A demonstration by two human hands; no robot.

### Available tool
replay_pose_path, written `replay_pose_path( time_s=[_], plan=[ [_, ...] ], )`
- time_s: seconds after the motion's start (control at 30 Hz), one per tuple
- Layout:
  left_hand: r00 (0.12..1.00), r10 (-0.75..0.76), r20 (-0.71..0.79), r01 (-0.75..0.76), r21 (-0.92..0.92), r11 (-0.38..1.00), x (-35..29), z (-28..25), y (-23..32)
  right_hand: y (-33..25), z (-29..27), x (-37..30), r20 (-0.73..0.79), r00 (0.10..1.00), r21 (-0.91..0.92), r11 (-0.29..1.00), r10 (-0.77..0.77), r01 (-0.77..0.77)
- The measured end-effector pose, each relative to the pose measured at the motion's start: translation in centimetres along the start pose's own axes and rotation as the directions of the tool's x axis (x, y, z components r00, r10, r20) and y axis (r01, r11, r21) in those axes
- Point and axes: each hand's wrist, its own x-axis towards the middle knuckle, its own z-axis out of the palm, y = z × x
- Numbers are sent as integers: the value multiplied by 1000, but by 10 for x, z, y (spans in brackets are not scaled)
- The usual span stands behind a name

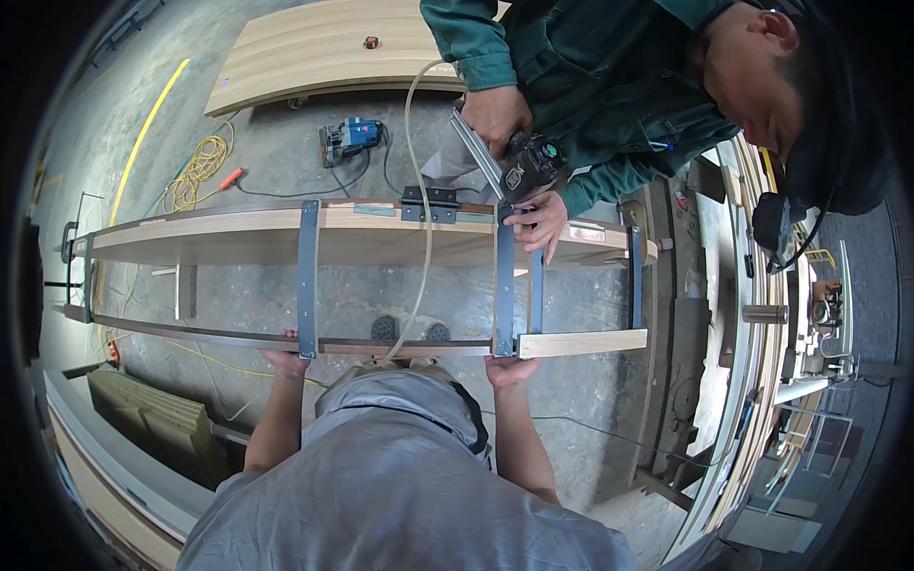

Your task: Helping a coworker assemble a curved wooden component by holding it in place while it is measured and secured with a nail gun.

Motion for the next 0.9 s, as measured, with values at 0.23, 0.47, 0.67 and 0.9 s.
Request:
replay_pose_path(
  time_s=[0.23, 0.47, 0.67, 0.9],
  plan=[
    [1000, -2, -9, 2, -8, 1000, 0, 1, -1, -1, 0, 0, 5, 1000, -3, 1000, -4, 4],
    [1000, 10, -29, -10, 1, 1000, 0, 1, -1, -1, 0, 0, -23, 1000, -30, 999, -12, 12],
    [999, 20, -40, -20, 0, 1000, -2, 3, -3, 0, 1, -1, -26, 1000, -29, 999, -13, 12],
    [999, 24, -32, -24, 2, 1000, -3, 4, -3, -2, -7, 5, 5, 1000, 0, 1000, -11, 11]
  ],
)
